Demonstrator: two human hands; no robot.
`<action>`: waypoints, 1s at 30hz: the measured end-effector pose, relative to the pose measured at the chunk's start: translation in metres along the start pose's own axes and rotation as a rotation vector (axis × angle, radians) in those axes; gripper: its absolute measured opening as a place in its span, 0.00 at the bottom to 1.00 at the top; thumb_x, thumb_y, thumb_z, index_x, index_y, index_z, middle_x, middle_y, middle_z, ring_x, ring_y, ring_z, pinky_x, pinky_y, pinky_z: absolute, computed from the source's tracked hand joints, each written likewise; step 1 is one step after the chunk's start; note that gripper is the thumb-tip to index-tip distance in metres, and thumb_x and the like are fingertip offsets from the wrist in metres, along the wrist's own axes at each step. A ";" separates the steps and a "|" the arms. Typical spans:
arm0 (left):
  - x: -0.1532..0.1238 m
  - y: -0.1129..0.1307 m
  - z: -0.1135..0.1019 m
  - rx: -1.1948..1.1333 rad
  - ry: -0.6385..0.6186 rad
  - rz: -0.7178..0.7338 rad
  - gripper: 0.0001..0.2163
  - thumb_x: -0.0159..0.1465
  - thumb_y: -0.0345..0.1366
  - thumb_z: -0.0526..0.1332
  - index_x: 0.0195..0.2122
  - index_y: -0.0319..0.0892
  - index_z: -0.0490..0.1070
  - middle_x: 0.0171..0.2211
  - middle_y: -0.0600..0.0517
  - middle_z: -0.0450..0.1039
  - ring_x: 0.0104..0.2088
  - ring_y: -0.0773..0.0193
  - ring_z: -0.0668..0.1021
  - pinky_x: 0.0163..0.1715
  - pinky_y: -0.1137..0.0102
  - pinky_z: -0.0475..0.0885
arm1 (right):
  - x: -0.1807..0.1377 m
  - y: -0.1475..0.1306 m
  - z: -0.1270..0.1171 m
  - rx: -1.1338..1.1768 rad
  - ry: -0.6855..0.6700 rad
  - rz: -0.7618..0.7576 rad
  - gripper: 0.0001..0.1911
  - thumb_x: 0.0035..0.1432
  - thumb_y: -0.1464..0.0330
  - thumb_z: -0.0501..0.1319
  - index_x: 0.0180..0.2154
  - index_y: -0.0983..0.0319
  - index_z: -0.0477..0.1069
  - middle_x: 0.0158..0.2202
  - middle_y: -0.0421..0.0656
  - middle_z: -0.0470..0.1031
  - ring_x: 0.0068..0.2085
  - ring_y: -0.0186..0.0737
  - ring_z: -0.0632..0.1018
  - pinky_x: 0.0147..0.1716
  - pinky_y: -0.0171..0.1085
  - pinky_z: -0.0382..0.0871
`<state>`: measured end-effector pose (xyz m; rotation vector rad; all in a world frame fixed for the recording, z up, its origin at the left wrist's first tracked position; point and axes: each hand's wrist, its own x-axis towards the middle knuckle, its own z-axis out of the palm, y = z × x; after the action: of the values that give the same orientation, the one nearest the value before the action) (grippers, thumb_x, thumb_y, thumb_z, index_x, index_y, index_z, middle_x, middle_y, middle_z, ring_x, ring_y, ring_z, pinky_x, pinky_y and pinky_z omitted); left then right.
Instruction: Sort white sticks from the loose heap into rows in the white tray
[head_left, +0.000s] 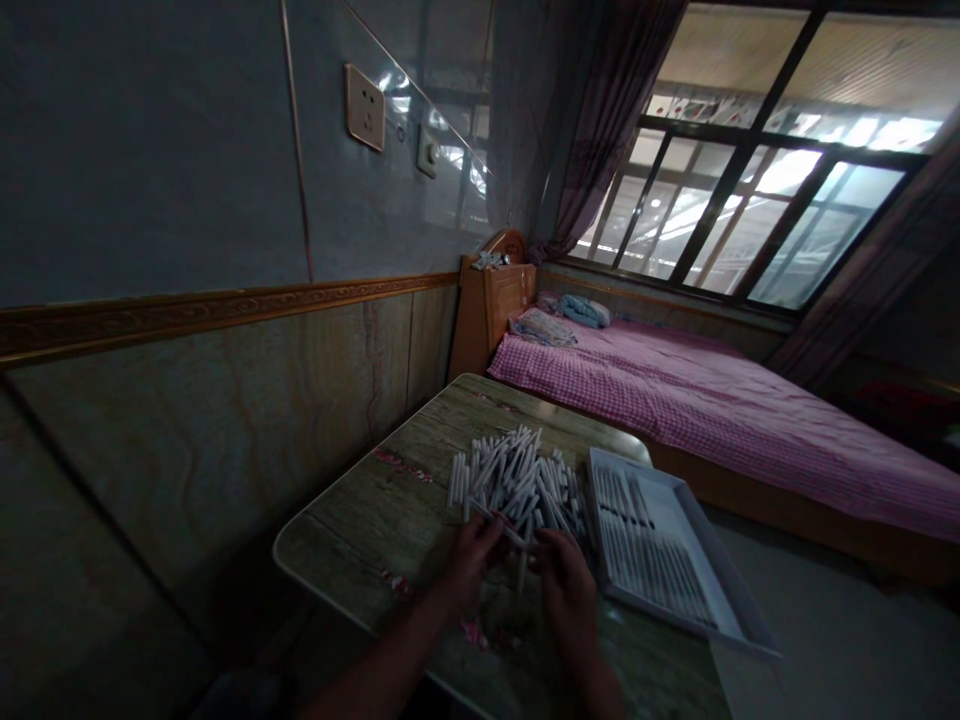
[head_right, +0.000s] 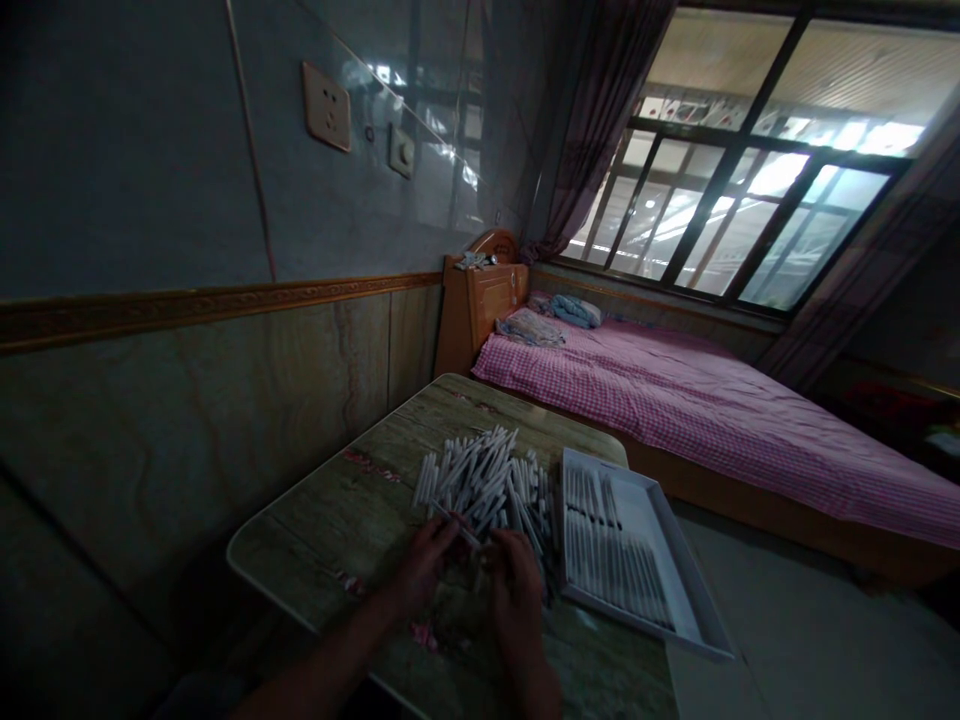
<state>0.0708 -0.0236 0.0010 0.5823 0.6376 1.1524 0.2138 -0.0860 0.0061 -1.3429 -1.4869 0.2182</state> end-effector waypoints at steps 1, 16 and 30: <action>0.001 0.001 -0.002 -0.048 0.025 -0.003 0.20 0.42 0.46 0.77 0.31 0.39 0.75 0.25 0.54 0.78 0.25 0.67 0.79 0.25 0.75 0.72 | 0.000 0.005 -0.002 -0.022 0.035 0.038 0.15 0.61 0.69 0.51 0.46 0.60 0.72 0.43 0.47 0.75 0.38 0.40 0.79 0.34 0.36 0.73; 0.006 0.001 -0.005 -0.187 0.048 -0.082 0.16 0.43 0.34 0.78 0.30 0.39 0.75 0.26 0.53 0.80 0.28 0.65 0.82 0.27 0.75 0.75 | 0.001 0.009 0.005 -0.902 -0.249 0.182 0.10 0.63 0.69 0.54 0.35 0.56 0.74 0.38 0.43 0.75 0.34 0.36 0.77 0.23 0.31 0.58; 0.004 -0.002 -0.004 -0.024 -0.001 -0.027 0.20 0.41 0.44 0.77 0.30 0.39 0.74 0.27 0.52 0.80 0.28 0.63 0.81 0.29 0.72 0.74 | -0.012 0.023 0.003 -0.023 0.133 0.266 0.15 0.57 0.59 0.59 0.37 0.61 0.77 0.36 0.46 0.81 0.37 0.45 0.80 0.38 0.38 0.73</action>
<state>0.0705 -0.0197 -0.0039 0.5524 0.6282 1.1328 0.2230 -0.0861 -0.0180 -1.5435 -1.2024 0.2764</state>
